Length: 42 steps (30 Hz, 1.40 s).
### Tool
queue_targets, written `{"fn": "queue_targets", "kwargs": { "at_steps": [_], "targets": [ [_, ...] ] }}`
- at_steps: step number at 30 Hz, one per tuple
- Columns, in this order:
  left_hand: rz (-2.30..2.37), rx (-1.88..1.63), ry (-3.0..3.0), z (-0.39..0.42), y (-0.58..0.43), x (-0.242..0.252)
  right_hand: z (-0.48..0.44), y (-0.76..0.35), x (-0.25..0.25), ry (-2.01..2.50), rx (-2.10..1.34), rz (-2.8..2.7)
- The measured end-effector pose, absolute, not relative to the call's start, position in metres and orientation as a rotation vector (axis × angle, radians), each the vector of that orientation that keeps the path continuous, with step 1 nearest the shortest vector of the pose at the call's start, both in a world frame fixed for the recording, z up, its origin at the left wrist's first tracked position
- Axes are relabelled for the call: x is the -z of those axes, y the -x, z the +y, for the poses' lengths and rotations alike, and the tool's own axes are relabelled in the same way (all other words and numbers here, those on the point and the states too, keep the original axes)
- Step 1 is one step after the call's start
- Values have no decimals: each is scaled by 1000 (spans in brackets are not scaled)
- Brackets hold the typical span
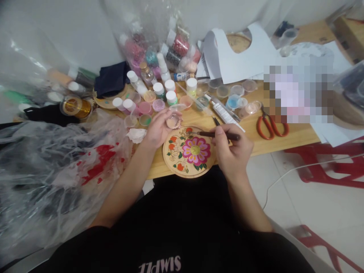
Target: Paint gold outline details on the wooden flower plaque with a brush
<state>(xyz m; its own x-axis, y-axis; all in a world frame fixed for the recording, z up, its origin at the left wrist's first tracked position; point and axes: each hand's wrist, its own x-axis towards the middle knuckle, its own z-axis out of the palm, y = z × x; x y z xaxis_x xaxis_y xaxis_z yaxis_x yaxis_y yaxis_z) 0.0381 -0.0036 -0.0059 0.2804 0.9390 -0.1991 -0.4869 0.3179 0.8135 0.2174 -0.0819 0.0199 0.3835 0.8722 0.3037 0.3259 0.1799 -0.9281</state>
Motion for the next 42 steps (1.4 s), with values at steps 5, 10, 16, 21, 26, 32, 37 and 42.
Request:
{"fn": "queue_targets", "kwargs": {
  "at_steps": [5,10,16,21,26,32,37,42],
  "targets": [
    [772,-1063,-702,-3,-38,9,-81,-219,-19,1410,-520,-1194],
    [798,-1057,-694,-4,-37,9,-82,-220,-19,1411,-511,-1208],
    [801,-1051,-689,-4,-37,8,-81,-218,-18,1376,-517,-1185],
    [814,-1052,-703,-3,-37,7,-82,-219,-18,1367,-504,-1189],
    [830,-1041,-701,-4,-37,6,-82,-220,-19,1351,-476,-1190],
    [822,-1049,-703,-4,-37,7,-81,-220,-18,1371,-481,-1197],
    [809,-1051,-695,-3,-38,6,-81,-220,-15,1365,-489,-1191],
    [813,-1047,-694,-4,-38,6,-82,-220,-16,1381,-475,-1202]
  ]
}}
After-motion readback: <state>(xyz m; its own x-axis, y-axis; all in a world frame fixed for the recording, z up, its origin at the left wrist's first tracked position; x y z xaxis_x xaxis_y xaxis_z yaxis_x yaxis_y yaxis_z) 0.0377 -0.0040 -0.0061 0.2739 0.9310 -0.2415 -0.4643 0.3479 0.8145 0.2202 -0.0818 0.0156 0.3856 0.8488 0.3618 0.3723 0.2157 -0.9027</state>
